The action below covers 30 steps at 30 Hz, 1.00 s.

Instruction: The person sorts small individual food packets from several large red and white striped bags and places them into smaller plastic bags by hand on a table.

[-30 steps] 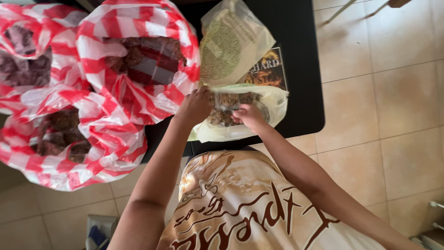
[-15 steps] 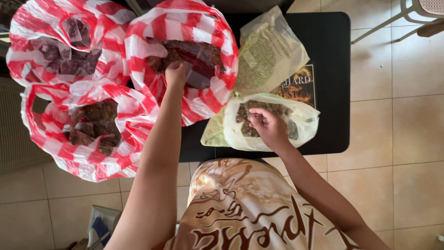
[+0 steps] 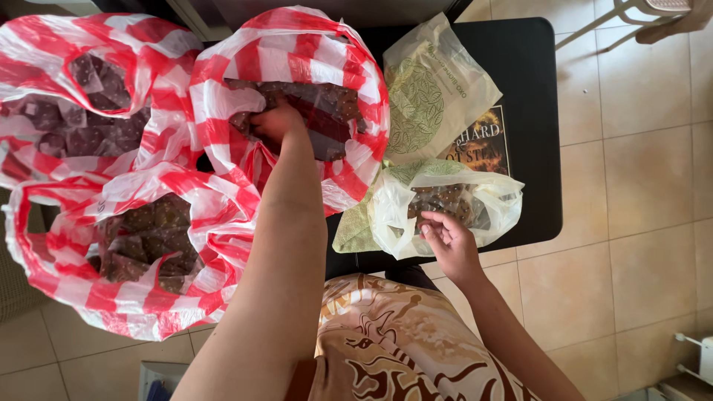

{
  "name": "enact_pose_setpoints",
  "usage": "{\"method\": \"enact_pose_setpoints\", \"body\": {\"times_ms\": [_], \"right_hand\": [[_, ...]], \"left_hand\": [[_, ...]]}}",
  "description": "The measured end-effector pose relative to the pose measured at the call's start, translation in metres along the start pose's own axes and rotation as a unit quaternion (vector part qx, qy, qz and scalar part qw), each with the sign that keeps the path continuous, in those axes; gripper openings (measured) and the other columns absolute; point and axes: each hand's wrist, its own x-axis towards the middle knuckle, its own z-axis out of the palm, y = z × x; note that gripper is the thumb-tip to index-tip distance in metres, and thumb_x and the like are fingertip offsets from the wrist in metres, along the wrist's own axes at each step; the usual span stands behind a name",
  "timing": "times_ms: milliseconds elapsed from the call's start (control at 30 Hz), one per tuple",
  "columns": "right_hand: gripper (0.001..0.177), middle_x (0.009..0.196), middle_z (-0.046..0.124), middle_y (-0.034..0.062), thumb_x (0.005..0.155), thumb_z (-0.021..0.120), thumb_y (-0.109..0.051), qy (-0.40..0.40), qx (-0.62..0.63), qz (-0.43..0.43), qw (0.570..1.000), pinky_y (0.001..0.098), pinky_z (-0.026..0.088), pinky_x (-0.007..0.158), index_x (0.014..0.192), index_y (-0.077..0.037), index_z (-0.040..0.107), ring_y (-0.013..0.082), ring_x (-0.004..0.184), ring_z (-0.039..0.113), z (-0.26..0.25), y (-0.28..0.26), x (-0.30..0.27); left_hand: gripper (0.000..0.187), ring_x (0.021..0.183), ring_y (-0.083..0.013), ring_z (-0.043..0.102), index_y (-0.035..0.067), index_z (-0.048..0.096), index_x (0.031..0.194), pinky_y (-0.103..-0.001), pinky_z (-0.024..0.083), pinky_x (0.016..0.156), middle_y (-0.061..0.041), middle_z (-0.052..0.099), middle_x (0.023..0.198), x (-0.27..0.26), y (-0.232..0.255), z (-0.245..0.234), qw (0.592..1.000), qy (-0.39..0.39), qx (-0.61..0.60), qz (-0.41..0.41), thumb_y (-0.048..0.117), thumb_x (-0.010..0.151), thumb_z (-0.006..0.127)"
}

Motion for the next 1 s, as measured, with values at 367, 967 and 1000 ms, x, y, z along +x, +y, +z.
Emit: {"method": "enact_pose_setpoints", "body": {"times_ms": [367,967,1000], "right_hand": [[0.033,0.105,0.07,0.0074,0.1,0.066,-0.006,-0.022,-0.039,-0.025,0.999,0.0254,0.054,0.087,0.131,0.004,0.063,0.0108,0.095,0.064,0.004,-0.013,0.018],[0.03,0.104,0.068,0.0107,0.105,0.075,-0.017,-0.027,0.036,-0.003,0.999,0.0297,0.047,0.065,0.126,0.001,0.065,0.0169,0.078,0.054,-0.101,0.023,0.068],[0.031,0.104,0.071,0.01,0.101,0.076,-0.019,-0.034,-0.038,0.021,0.998,0.0292,0.05,0.068,0.125,0.0,0.065,0.0163,0.08,0.06,-0.112,0.035,0.069]], "left_hand": [[0.069,0.108,-0.0371,0.066,-0.002,0.05,0.13,-0.045,0.053,0.096,-0.023,0.066,0.12,0.03,-0.06,0.053,0.968,-0.063,-0.197,0.144,0.017,0.074,0.086],[0.056,0.13,-0.0409,0.055,0.015,0.061,0.129,-0.053,0.046,0.107,-0.018,0.062,0.133,-0.293,0.032,-0.22,0.654,-0.419,0.204,0.596,0.041,0.083,0.08],[0.052,0.135,-0.0466,0.049,0.018,0.064,0.12,-0.059,0.042,0.108,-0.021,0.055,0.139,-0.297,0.025,-0.222,0.616,-0.369,0.276,0.639,0.048,0.08,0.079]]}}
